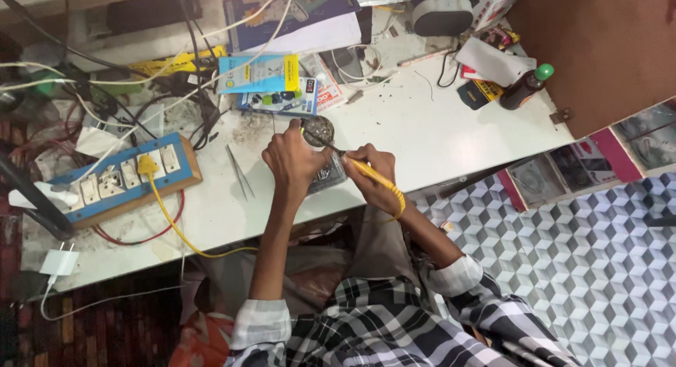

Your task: The person uses a soldering iron and solder wire to apply solder to a small electronic circuit board. They repeatedly heat the board and feed solder, occasionally cleaning the iron tip on a sponge.

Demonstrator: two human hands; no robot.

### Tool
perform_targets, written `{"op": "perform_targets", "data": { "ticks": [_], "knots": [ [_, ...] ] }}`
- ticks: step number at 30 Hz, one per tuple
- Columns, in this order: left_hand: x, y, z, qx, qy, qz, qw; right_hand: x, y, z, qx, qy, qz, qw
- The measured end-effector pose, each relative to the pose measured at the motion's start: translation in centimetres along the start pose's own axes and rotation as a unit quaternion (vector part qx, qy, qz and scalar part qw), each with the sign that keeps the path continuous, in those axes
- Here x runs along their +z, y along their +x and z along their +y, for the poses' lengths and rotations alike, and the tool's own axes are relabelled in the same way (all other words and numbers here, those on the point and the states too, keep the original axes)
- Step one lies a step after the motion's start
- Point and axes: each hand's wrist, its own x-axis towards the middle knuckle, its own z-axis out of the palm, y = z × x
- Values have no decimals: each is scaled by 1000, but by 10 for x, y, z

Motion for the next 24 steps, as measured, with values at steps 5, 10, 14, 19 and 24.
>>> {"op": "perform_targets", "data": {
  "ticks": [5,10,14,19,24],
  "knots": [
    [-6,-18,0,87,31,33,995,-3,7,-11,-204,-142,25,968],
    [4,-41,-6,187,108,192,957,-10,3,-24,-158,-165,60,972],
    [-5,-43,-8,190,91,220,952,-17,1,-45,-57,-82,53,994],
    [-7,-52,-3,187,67,224,954,-21,0,-53,-38,-19,39,998],
    [-4,-58,3,190,47,212,958,-26,8,-49,-244,-231,59,940]
  ]
}}
